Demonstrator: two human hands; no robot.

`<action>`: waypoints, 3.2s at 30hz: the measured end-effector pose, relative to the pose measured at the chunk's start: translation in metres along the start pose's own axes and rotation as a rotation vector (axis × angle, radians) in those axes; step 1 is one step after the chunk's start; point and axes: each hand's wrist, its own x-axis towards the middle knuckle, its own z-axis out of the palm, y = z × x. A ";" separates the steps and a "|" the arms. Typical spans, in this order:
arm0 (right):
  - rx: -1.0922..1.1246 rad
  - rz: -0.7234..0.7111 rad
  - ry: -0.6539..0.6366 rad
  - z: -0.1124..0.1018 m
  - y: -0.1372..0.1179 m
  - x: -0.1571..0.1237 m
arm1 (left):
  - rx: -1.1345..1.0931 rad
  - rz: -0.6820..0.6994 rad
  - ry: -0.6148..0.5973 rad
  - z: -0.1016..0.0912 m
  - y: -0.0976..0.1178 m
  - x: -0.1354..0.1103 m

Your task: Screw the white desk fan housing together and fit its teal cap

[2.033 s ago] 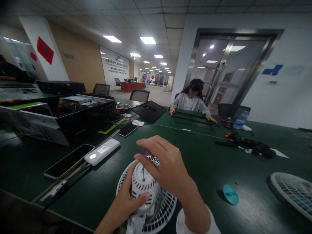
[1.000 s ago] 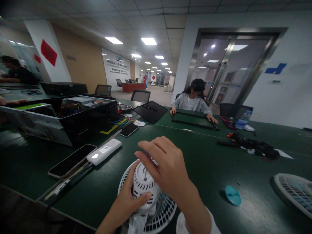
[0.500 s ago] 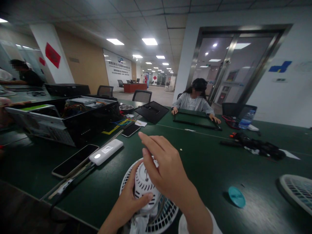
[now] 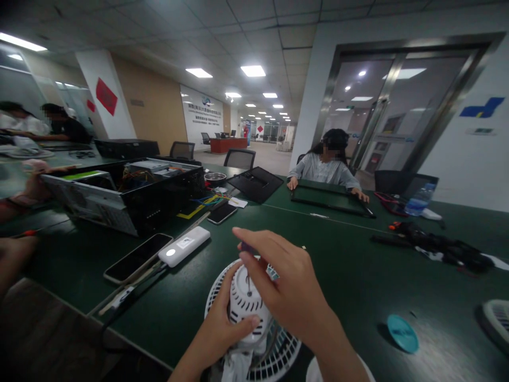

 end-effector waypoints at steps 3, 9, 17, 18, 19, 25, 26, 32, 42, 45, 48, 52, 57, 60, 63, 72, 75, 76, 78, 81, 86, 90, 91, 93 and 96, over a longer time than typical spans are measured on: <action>-0.125 -0.031 0.089 0.003 0.001 0.001 | 0.012 -0.007 -0.002 0.000 0.001 0.000; 0.018 0.000 0.019 -0.001 0.000 0.000 | -0.013 0.001 -0.016 0.001 -0.001 0.001; -0.077 -0.004 0.079 0.001 0.000 0.001 | -0.005 -0.019 -0.004 0.000 -0.001 0.000; -0.034 0.008 0.045 -0.001 0.000 0.000 | -0.009 -0.010 -0.006 0.000 -0.001 0.000; 0.005 0.011 0.014 -0.003 0.000 0.000 | -0.016 -0.002 -0.009 0.000 -0.001 0.000; -0.142 -0.054 0.105 -0.001 0.000 0.001 | 0.002 -0.029 0.008 0.001 -0.003 -0.001; -0.154 -0.049 0.118 0.000 0.000 0.001 | -0.002 -0.029 0.005 0.001 -0.003 -0.001; 0.030 0.002 -0.038 -0.005 -0.001 -0.002 | -0.010 0.002 -0.025 -0.001 -0.001 0.001; -0.028 -0.015 -0.012 -0.003 -0.002 -0.002 | -0.002 0.002 -0.051 -0.003 0.005 0.000; -0.043 -0.039 -0.006 -0.002 -0.002 -0.003 | -0.003 -0.007 -0.045 -0.003 0.005 0.000; -0.172 -0.075 0.103 0.003 -0.001 -0.001 | 0.016 -0.019 -0.032 -0.003 0.003 0.000; -0.138 -0.020 0.082 -0.001 0.000 -0.001 | 0.009 -0.005 -0.035 -0.002 0.000 0.000; -0.018 0.017 -0.048 -0.009 0.000 -0.003 | -0.030 -0.002 -0.032 -0.001 0.000 0.000; -0.140 -0.061 0.062 -0.003 0.000 0.000 | -0.009 -0.021 -0.036 -0.001 0.002 -0.001; -0.203 -0.077 0.117 0.001 -0.002 0.001 | -0.011 -0.023 -0.032 -0.001 0.002 -0.001; -0.134 -0.068 0.064 0.003 -0.002 0.000 | 0.015 -0.029 -0.025 -0.003 0.001 -0.001; -0.172 -0.057 0.097 0.005 0.000 0.001 | 0.004 -0.021 -0.027 -0.002 0.001 -0.001; -0.140 -0.040 0.078 0.004 0.000 0.000 | -0.012 -0.011 -0.031 -0.001 0.000 -0.001; -0.057 -0.013 0.027 0.001 -0.001 -0.001 | -0.041 0.002 -0.026 0.000 -0.001 0.000; -0.069 -0.017 0.025 -0.001 -0.002 -0.002 | -0.050 -0.017 0.011 0.002 -0.002 0.000; -0.194 0.013 0.079 0.001 0.001 -0.001 | -0.056 -0.037 0.015 0.002 -0.001 0.000; -0.030 0.082 -0.013 -0.008 0.003 -0.002 | -0.057 -0.028 0.019 0.003 -0.001 -0.001; 0.003 0.082 -0.032 -0.009 0.004 -0.003 | -0.061 -0.028 0.022 0.003 -0.001 -0.001; -0.012 0.062 -0.035 -0.009 0.004 -0.002 | -0.080 -0.042 0.023 0.003 -0.001 -0.001; -0.159 0.017 0.049 -0.002 0.004 0.000 | -0.096 -0.050 0.018 0.003 0.001 0.000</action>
